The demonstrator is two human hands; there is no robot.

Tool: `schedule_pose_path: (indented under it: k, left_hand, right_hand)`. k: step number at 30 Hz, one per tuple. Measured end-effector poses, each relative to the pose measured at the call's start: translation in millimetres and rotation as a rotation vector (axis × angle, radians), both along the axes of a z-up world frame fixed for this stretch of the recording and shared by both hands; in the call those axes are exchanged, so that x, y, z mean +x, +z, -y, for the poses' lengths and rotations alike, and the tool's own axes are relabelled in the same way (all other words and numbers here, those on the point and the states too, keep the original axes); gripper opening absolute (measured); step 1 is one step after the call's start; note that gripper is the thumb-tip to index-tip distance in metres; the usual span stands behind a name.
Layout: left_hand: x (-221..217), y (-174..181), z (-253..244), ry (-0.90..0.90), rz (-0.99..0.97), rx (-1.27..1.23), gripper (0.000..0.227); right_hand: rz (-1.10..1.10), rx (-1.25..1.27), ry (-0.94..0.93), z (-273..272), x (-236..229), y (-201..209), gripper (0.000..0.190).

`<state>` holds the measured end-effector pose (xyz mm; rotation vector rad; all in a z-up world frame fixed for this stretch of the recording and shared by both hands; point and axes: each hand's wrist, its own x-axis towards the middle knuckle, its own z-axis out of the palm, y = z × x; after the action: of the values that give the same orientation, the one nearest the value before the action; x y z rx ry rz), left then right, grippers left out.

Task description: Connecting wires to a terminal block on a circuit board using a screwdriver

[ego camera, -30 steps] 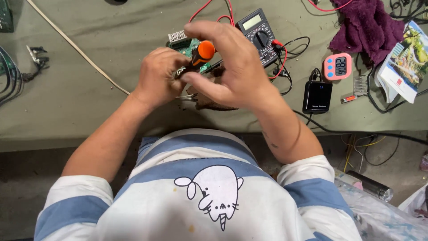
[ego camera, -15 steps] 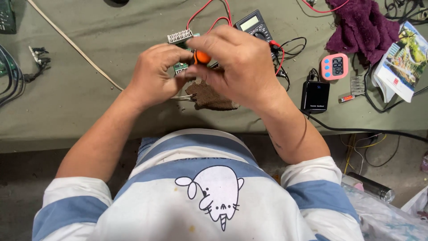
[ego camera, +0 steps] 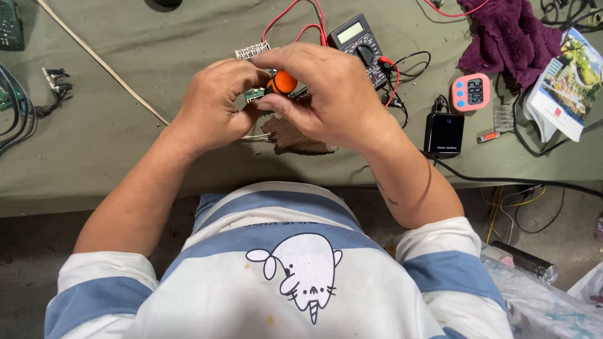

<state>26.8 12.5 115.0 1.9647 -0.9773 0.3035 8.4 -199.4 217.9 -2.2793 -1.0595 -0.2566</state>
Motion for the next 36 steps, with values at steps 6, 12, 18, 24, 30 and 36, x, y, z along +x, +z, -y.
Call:
schedule_pose_path:
  k: [6, 12, 18, 24, 30, 36]
  left_hand:
    - [3.5, -33.2, -7.1, -0.019, -0.052, -0.024, 0.034]
    - [-17.9, -113.6, -1.6, 0.31, -0.104, 0.209, 0.041]
    - [-24.5, -120.5, 7.2, 0.418, -0.096, 0.142, 0.031]
    - [-25.2, -119.5, 8.4, 0.44, -0.075, 0.149, 0.027]
    - [-25.5, -120.6, 8.0, 0.44, -0.084, 0.155, 0.028]
    - [-25.8, -121.4, 8.5, 0.449, -0.069, 0.158, 0.028]
  right_hand:
    - [-0.167, 0.034, -0.067, -2.9, 0.1, -6.1, 0.017]
    - [-0.159, 0.087, -0.004, 0.6, 4.2, -14.1, 0.017]
    - [-0.131, 0.218, 0.053, 0.9, 9.0, -21.9, 0.02]
    - [-0.142, 0.213, 0.041, 4.2, 13.2, -21.8, 0.019]
    - [-0.174, 0.203, 0.031, 5.2, 15.4, -23.8, 0.018]
    - [-0.177, 0.199, 0.045, 3.3, 16.0, -23.4, 0.02]
